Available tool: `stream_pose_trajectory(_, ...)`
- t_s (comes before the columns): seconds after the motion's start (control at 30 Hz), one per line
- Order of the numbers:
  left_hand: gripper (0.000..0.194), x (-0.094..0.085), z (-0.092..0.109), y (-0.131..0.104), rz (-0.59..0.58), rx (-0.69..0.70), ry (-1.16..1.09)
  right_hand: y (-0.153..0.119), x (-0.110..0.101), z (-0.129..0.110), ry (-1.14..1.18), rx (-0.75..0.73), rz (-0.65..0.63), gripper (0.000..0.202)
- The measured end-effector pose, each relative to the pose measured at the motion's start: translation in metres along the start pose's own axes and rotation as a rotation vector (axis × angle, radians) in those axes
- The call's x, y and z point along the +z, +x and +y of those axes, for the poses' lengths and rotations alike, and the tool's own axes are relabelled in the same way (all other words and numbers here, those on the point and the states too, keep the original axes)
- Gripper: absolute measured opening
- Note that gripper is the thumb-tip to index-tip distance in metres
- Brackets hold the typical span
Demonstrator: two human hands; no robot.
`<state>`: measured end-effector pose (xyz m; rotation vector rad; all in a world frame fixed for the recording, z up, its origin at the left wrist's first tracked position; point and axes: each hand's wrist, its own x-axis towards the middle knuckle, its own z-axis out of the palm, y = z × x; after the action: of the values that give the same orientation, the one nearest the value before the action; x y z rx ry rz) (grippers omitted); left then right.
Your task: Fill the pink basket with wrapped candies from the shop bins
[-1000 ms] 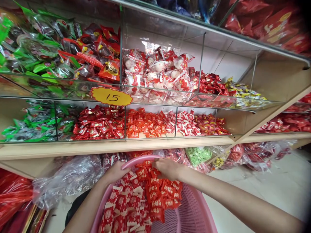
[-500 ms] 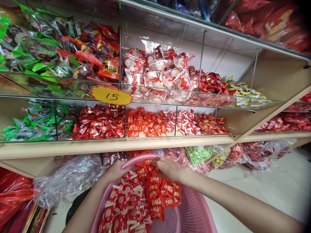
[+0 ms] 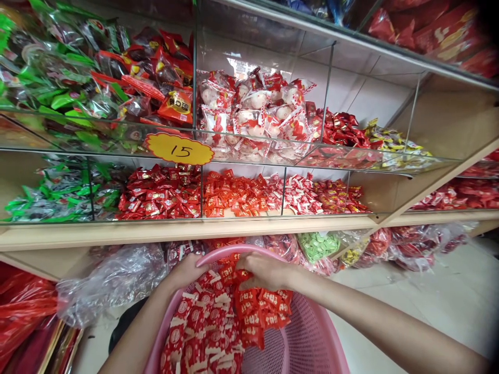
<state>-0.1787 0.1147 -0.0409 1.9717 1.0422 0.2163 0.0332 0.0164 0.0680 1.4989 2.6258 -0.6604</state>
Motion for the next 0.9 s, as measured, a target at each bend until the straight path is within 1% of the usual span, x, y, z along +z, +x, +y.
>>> stream_pose_trajectory(0.1, 0.031, 0.0, 0.001, -0.001, 0.002, -0.003, -0.001, 0.003, 0.005, -0.007, -0.019, -0.074, 0.018, 0.021)
stream_pose_trajectory(0.23, 0.032, -0.001, 0.003, -0.001, 0.004, 0.004, 0.01, 0.001, 0.016, -0.018, -0.146, -0.192, 0.07, 0.013)
stream_pose_trajectory(0.37, 0.032, 0.0, 0.002, -0.001, 0.024, 0.013, 0.016, 0.001, 0.034, -0.024, -0.271, -0.235, 0.105, 0.018)
stream_pose_trajectory(0.5, 0.032, 0.001, 0.0, -0.001, 0.031, 0.01, 0.009, 0.004, 0.049, -0.022, -0.366, -0.278, 0.142, 0.021)
stream_pose_trajectory(0.77, 0.034, 0.0, -0.002, -0.001, 0.03, 0.006, 0.01, 0.004, 0.05, -0.016, -0.463, -0.307, 0.146, 0.024)
stream_pose_trajectory(0.9, 0.034, 0.001, -0.001, -0.001, 0.019, -0.008, -0.012, 0.006, 0.058, -0.017, -0.46, -0.32, 0.156, 0.023)
